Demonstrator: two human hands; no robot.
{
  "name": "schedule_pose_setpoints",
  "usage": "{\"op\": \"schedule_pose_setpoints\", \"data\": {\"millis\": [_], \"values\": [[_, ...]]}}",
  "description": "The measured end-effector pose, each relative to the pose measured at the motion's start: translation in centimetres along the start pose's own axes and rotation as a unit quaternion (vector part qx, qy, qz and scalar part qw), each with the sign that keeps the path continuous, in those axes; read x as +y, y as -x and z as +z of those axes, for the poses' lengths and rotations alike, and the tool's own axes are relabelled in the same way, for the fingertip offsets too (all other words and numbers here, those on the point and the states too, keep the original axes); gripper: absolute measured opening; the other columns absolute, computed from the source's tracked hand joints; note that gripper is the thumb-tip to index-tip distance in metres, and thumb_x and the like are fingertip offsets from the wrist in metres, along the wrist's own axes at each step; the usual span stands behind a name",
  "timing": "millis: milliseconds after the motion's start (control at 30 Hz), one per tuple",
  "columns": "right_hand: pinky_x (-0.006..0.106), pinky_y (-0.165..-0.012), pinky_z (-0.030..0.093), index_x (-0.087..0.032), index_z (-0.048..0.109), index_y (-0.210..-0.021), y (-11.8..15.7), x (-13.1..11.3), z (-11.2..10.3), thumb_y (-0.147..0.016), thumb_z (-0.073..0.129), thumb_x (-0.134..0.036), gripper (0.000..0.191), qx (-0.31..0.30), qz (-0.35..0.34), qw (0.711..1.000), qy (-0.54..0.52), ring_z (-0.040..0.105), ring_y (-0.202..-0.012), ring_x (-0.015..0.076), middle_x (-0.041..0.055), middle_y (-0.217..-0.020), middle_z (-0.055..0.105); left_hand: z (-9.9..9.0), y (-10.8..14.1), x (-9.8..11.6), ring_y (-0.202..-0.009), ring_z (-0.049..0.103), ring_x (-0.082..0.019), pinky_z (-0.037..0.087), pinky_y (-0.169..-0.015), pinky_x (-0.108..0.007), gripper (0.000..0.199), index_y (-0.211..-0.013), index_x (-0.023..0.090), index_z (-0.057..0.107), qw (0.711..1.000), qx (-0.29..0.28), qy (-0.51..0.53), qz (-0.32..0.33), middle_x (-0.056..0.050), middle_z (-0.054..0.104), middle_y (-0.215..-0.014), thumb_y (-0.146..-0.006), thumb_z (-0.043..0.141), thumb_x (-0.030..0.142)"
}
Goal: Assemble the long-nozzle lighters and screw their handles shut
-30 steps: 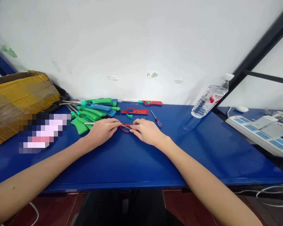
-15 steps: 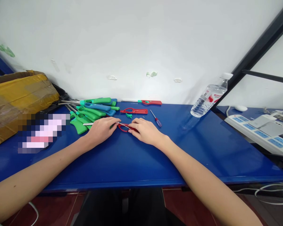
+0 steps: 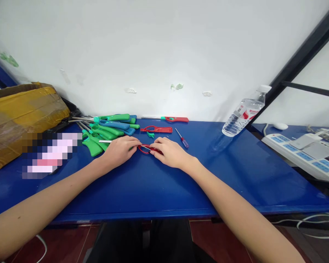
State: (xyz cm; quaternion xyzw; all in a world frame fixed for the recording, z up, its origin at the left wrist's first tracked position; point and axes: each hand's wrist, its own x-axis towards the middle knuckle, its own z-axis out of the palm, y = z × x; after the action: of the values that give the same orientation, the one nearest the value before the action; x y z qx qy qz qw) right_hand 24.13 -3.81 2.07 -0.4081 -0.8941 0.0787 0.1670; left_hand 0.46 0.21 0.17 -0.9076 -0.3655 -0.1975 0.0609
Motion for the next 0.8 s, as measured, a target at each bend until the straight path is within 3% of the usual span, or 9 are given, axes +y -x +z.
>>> {"op": "schedule_pose_setpoints", "data": {"millis": [167,367,567,800], "values": [[0.041,-0.094,0.05,-0.021,0.065,-0.118,0.2,0.2,-0.6,-0.099,0.047,-0.033,0.029,-0.009,-0.01,1.0,-0.011,0.063,-0.107,0.0246,0.0101,-0.116,0.068,0.0,0.1,-0.2,-0.093,0.067,-0.023,0.053,-0.083,-0.034,0.027,-0.105,0.019,0.073,1.0,-0.004,-0.011,0.013,-0.006,0.074,-0.105,-0.093,0.049,0.016],[0.035,-0.082,0.051,-0.021,0.065,-0.105,0.3,0.2,-1.4,-0.092,0.061,-0.033,0.019,-0.031,0.007,0.999,-0.022,0.066,-0.095,0.0229,0.0071,-0.107,0.072,0.1,0.2,-0.3,-0.091,0.068,-0.022,0.053,-0.079,-0.031,0.027,-0.107,0.02,0.072,1.0,-0.002,-0.024,0.01,-0.005,0.074,-0.105,-0.094,0.048,0.017],[0.034,-0.081,0.05,-0.02,0.065,-0.095,0.2,0.1,-1.4,-0.094,0.053,-0.023,0.013,-0.015,-0.005,1.0,-0.019,0.065,-0.092,0.0211,0.0073,-0.101,0.071,0.1,0.3,-0.1,-0.093,0.068,-0.022,0.053,-0.081,-0.033,0.028,-0.105,0.02,0.072,1.0,0.007,-0.011,0.007,-0.005,0.074,-0.106,-0.096,0.046,0.019],[0.036,-0.084,0.051,-0.021,0.063,-0.094,0.2,0.2,-1.1,-0.088,0.06,-0.023,0.007,-0.009,-0.003,1.0,-0.024,0.064,-0.096,0.022,0.0081,-0.109,0.068,0.2,0.3,-0.1,-0.091,0.068,-0.021,0.054,-0.08,-0.031,0.027,-0.105,0.021,0.073,1.0,0.016,-0.006,-0.006,-0.005,0.074,-0.105,-0.095,0.048,0.019]]}}
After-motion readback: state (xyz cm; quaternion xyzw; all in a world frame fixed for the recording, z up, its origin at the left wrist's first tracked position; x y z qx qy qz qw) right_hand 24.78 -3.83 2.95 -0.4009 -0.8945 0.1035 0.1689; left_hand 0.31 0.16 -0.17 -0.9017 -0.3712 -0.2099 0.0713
